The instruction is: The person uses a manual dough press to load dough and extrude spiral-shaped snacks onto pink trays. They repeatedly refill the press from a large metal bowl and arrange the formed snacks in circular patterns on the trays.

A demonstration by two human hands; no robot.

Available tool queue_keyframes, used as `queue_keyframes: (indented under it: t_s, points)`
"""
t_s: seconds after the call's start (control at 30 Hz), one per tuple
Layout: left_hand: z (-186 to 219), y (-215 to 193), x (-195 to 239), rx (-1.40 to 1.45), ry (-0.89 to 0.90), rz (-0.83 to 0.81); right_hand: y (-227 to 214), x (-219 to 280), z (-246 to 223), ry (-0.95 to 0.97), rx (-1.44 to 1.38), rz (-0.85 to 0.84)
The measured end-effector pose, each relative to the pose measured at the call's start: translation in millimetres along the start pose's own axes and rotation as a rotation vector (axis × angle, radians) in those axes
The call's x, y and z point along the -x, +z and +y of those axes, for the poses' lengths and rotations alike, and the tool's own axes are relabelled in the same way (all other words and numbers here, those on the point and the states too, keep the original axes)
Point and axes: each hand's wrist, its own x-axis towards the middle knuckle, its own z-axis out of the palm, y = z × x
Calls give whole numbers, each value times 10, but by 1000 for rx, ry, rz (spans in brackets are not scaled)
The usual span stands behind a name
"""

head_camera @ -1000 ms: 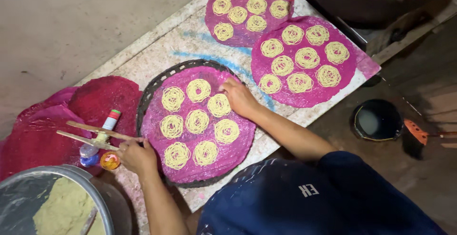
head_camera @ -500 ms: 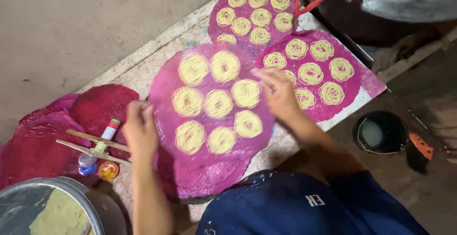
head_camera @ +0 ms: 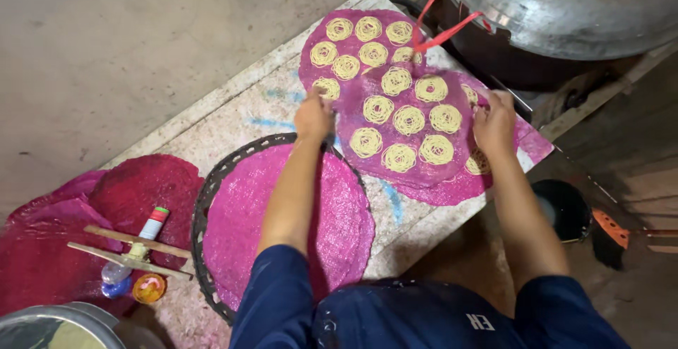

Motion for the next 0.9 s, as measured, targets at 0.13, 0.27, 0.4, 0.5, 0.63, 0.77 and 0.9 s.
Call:
queue_keyframes:
  t_s: [0.13,0.27,0.4,0.5,0.63,0.77,0.9]
  points:
    - [-432,-595,621,68,21,155,16,389,25,0,-73,21]
    - [-1026,-1581,1669,60,-100,310,223,666,-483,157,-266,-247]
    - [-1407,-2239,2751,170,-330,472,596,747,-1495,-129,-377,-432]
    - [-1525,-2266,3595,105,-471,464,918,847,-2278,-318,-498,-643]
    - [-1607,-2094,4328,-104,-518,484,1554,1190,-3197,-506,-589,-978]
    - [-1601,-2022,4566,-258,-505,491,2522,1690,-3980,-891,-529,-957]
    - [-1403,-1992,4704,-215,-487,510,3335,2333,-4644,-772,-193,-1048]
